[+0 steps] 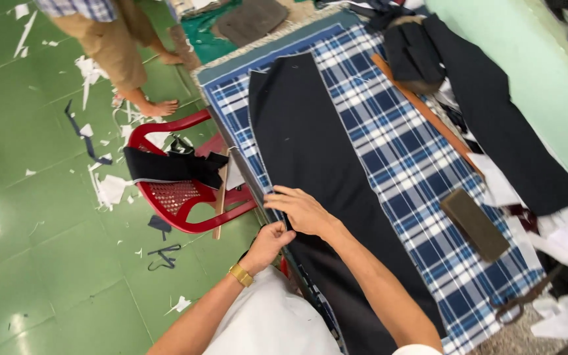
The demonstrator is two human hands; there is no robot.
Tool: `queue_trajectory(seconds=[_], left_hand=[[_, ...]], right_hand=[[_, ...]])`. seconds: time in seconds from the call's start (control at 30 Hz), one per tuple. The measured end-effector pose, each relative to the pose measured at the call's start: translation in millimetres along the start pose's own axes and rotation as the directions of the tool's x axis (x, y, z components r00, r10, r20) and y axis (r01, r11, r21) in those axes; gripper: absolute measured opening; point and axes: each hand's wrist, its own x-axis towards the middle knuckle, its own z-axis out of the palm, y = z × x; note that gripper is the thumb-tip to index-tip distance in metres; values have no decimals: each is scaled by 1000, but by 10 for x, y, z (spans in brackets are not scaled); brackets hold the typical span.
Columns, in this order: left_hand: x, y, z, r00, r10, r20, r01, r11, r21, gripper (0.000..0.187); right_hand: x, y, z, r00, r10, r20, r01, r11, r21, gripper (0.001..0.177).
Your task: The person irons a black garment on a plaid-covered table. They repeatedly fold, unfold, and press the fabric with a steam iron, using a wooden block to press curved areas.
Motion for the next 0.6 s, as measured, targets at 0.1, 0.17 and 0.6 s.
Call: queue_trajectory(seconds=[0.1, 0.17, 0.6], left_hand=[[186, -9, -138, 997, -72, -38, 52, 923, -382, 26], [216, 300, -296, 997, -56, -47, 35, 928, -372, 24], [-209, 1974, 334, 858, -165, 486, -85, 888, 452, 11]], right_hand=[[209, 110, 53, 993, -81, 86, 93, 983, -156, 23], [299, 227, -108, 994, -90, 55, 100, 965, -241, 20], [-543, -687, -2210, 566, -188, -803, -260, 883, -390, 35]])
